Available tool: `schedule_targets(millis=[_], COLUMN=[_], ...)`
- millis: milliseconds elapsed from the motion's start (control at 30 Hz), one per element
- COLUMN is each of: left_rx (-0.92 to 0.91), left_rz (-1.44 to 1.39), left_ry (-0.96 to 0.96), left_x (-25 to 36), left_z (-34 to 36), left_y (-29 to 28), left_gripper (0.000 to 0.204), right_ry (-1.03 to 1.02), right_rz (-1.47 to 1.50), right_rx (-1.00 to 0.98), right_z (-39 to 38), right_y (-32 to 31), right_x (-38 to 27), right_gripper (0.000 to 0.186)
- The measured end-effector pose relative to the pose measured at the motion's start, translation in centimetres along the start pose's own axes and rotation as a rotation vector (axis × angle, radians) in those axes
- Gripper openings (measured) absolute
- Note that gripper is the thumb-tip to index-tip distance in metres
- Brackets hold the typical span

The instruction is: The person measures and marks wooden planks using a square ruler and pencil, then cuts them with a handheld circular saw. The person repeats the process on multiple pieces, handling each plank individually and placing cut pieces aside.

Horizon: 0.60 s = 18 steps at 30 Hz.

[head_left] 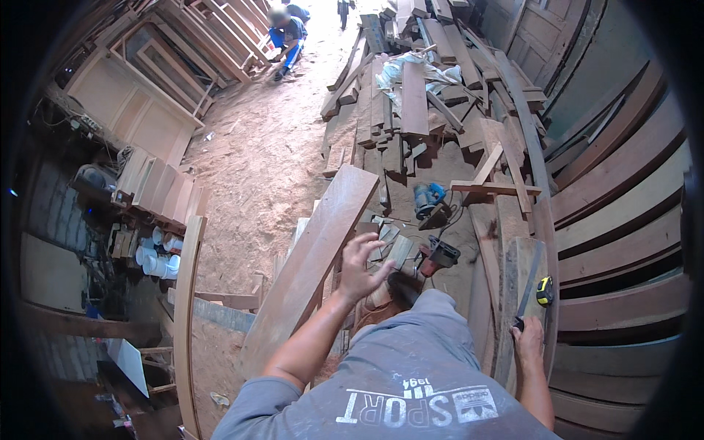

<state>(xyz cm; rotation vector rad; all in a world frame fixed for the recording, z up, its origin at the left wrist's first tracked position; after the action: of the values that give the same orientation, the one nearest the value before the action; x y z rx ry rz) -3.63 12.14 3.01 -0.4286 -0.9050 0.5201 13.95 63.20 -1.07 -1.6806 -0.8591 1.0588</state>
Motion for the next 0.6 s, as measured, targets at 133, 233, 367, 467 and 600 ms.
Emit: schedule_targets(millis=[133,233,367,467,600], left_rx=[-0.303,-0.552,-0.485,-0.390,-0.225], left_rz=[-0.249,-0.405,-0.607,-0.528,-0.167], left_ry=[0.030,0.155,-0.006,-0.189,-0.208], left_x=[3.9,8.5,12.0,10.2,5.2], left_z=[-0.9,-0.4,0.2,-0.2,1.5], left_y=[3.3,5.9,6.1,5.1,0.1], left_gripper=[0.045,0.054,0.054,0.050,0.037], right_ry=[-0.030,-0.082,-0.093,-0.142,0.017], right_rz=[0.237,0.658,0.995,1.104,1.321], right_rx=[0.039,0.010,-0.164,-0.246,-0.560], right_z=[0.6,0.8,1.1,2.4,4.4], right_y=[-1.8,-2.9,-1.6,-0.4,3.4], right_x=[-5.2,-13.5,-24.0,-28.9,-30.3], right_gripper=[0.039,0.039,0.038,0.038,0.044])
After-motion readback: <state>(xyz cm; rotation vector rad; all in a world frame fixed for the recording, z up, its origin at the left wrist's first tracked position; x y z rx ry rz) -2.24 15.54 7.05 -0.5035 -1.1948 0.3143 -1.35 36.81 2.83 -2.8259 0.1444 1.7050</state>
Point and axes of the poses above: each hand's wrist, its own z-axis towards the middle knuckle, its own y-axis out of the palm, x = y × z, the point moved 5 cm from there along z, towards the middle knuckle, and after that the axes turned 7 degrees about y, right-handed, at the moved point
